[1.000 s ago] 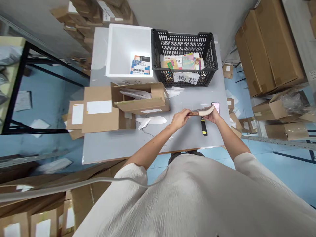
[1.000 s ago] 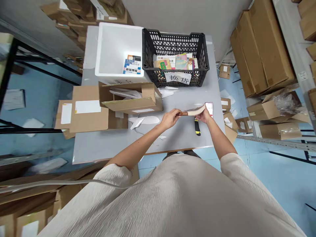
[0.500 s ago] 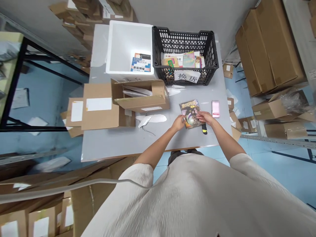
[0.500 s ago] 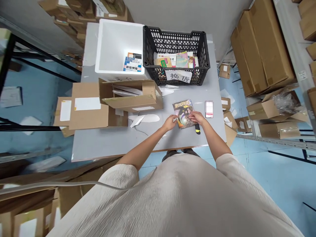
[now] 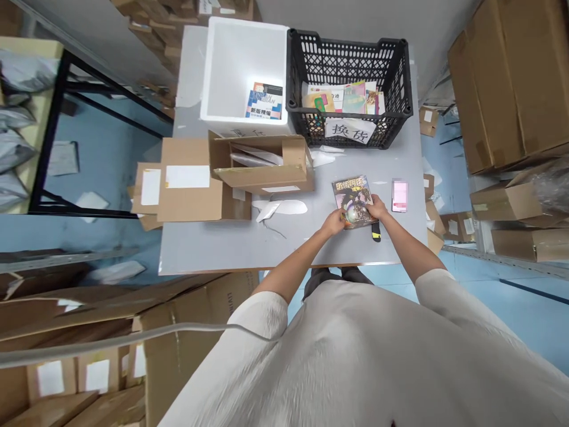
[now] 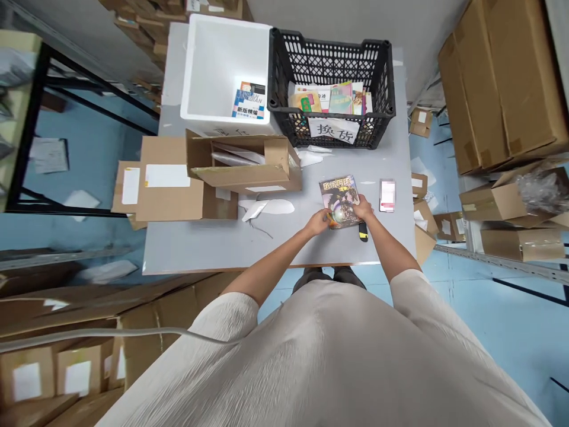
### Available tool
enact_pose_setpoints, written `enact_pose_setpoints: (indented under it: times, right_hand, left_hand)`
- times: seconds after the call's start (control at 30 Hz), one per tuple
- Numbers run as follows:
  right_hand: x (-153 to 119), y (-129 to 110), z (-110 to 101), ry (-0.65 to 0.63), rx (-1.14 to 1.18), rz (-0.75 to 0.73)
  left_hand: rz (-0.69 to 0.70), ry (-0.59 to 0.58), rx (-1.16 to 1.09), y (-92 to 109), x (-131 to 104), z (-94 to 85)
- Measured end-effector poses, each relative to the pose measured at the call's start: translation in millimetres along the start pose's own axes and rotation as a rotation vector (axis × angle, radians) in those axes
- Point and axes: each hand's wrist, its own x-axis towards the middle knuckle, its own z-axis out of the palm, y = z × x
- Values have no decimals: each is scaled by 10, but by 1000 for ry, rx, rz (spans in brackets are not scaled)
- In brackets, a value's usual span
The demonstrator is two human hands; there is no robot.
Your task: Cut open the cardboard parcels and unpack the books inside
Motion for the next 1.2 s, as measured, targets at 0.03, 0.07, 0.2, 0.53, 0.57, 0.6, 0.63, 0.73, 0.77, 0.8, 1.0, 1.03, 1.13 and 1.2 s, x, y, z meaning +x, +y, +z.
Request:
enact_pose_setpoints:
  times: [0.03,0.07,0.2,0.53,0.57,0.6,0.63,0.73,0.77,0.8,1.0,1.03,1.13,1.2]
  right_hand:
    - [31,8,17,6,8,29]
    - [59,14,30,14,14,55]
    - [146,36,44,28,72,91]
    - [126,-9,-10,36,331,105]
    - [101,-27,-11,35,366,101]
    - [72,-47,-12,39,391,98]
    - [39,-68,-14,45,405,97]
    - [-78,-127,-42,56,389,93]
    - [-122,-144,-61,60,379,95]
    - [-168,-160,-84,67,371,97]
    - [-494,-309,-223,124,298,-1]
    - [-550,-348,-225,116,270,-24]
    - [-697,-475,-182,74,206,-72]
    - [-770,-551,-129,54,231,-83]
  left_hand:
    - [-10,-10,1,1,1,23]
    - [-18,-18,0,0,0,42]
    - [-30,-46,4,-12,-25,82]
    - [-58,-72,20,-109,0,99]
    - [-38,-65,7,-122,3,100]
    - [-14,-60,-3,-132,4,98]
    - [7,-57,-12,-140,3,95]
    - [29,-55,-34,-144,-14,75]
    - [21,-55,-42,-138,-24,67]
    - [13,-53,-53,-127,-37,62]
    - [93,-28,-288,117,-146,90]
    - [116,-25,-334,184,-169,97]
    - [146,-14,-356,371,-251,89]
    - [142,4,-315,448,-315,53]
